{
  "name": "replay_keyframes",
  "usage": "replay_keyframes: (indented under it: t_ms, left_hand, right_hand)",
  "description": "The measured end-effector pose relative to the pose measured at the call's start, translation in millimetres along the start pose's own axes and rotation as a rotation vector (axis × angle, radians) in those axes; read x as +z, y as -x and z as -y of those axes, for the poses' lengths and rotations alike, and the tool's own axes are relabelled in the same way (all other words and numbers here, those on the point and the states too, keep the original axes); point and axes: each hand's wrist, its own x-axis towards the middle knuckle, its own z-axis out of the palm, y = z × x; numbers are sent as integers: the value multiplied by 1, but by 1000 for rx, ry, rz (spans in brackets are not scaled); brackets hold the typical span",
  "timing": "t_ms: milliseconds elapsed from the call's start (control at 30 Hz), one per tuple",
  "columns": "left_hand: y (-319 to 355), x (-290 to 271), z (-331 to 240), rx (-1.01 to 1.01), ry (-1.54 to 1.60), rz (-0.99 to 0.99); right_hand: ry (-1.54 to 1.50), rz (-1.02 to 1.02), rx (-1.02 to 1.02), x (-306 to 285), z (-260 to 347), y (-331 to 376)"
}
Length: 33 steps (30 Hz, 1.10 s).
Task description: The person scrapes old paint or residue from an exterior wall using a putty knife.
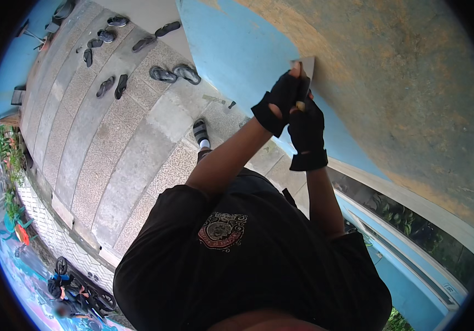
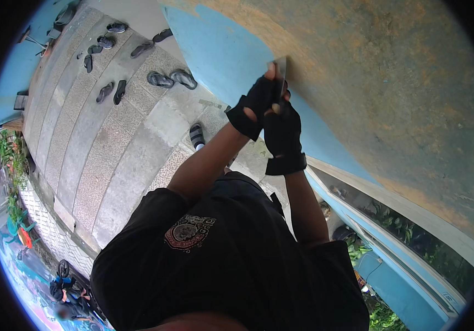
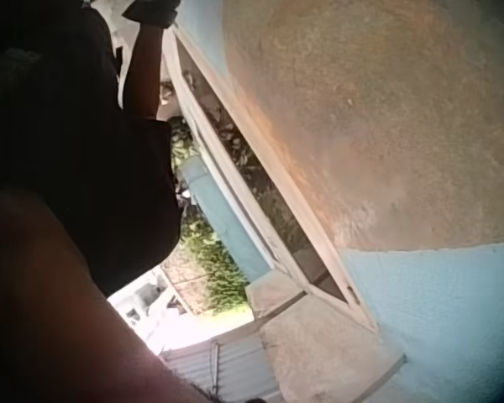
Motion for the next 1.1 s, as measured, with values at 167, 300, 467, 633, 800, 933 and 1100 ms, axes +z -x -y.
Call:
replay_keyframes:
  t_ms: [167,300,467,633,800,933,1100]
  left_hand:
    - [12,-9,-27,9,-183,2]
    - [3,-13,-29,81,-122,-67]
    - [27,-22,-21,32,-91,-76]
    - [80,-42,-4,-112,-74,44]
    - [135,-36,1,-144,-244,48]
    - [164,-26,-21,-129,-596,122]
    - [196,-43,-59,-11,-898,301]
  right_hand:
    - [368,-64,55,18,-11,1]
    - [508,-86,-95,21,-17,-17]
    - [383,-20,73,23,-24,8]
    - [239,30,165,7,-17,63]
    - [465,-106,11,7,-4,92]
    - [529,-165,68,25,-4,112]
    - [464,-298,3,81,14,143]
